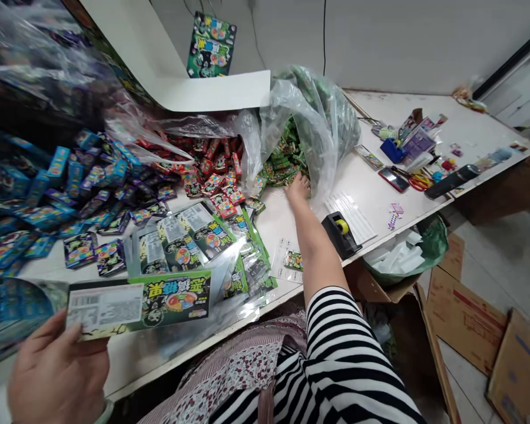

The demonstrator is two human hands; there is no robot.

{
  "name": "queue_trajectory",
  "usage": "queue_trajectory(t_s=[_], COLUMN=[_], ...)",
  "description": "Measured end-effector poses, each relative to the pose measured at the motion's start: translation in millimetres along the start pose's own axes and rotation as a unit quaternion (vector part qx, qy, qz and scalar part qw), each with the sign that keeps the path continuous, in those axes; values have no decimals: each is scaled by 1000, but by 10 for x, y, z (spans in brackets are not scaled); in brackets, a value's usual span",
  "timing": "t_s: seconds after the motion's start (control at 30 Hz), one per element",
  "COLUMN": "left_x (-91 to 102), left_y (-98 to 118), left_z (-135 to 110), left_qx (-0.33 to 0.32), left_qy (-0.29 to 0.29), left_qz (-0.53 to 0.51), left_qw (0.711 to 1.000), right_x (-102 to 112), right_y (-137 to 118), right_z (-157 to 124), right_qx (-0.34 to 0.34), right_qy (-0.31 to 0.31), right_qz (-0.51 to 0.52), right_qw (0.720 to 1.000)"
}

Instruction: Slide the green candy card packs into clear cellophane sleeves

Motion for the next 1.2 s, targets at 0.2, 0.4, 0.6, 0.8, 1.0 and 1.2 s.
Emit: queue_trajectory(t_s=[0.2,0.4,0.6,0.8,1.0,1.2], left_x=[43,113,-215,-854,-839,-689], left_y=[-132,-519,-118,-276,-196,37], left_z=[16,46,-183,-81,-38,-200], left_qx=[12,19,-264,-243,-299,-357], left_qy=[-16,-60,-188,-444,-424,-435], left_qz=[11,108,444,542,538,473], left_qw=[1000,992,835,671,664,678], right_x=[-41,-2,-40,-183,-86,20], right_y=[-23,-68,-285,-671,-650,-723], right_z=[-171,-1122,-2112,-2432,-2534,-2574], right_qx=[104,363,512,585,608,628], right_qy=[-1,-64,-216,-296,-328,-319], right_qz=[3,100,162,115,83,22], right_qw=[995,924,815,746,719,710])
Point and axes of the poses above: each hand's wrist, its own z-axis towards the middle knuckle, its own x-axis out of the back of the hand, y = z × x, the point moved 6 cm from there along z, towards the middle knuckle, and after that the axes turned 6 degrees about -y, right-handed, at the moved point
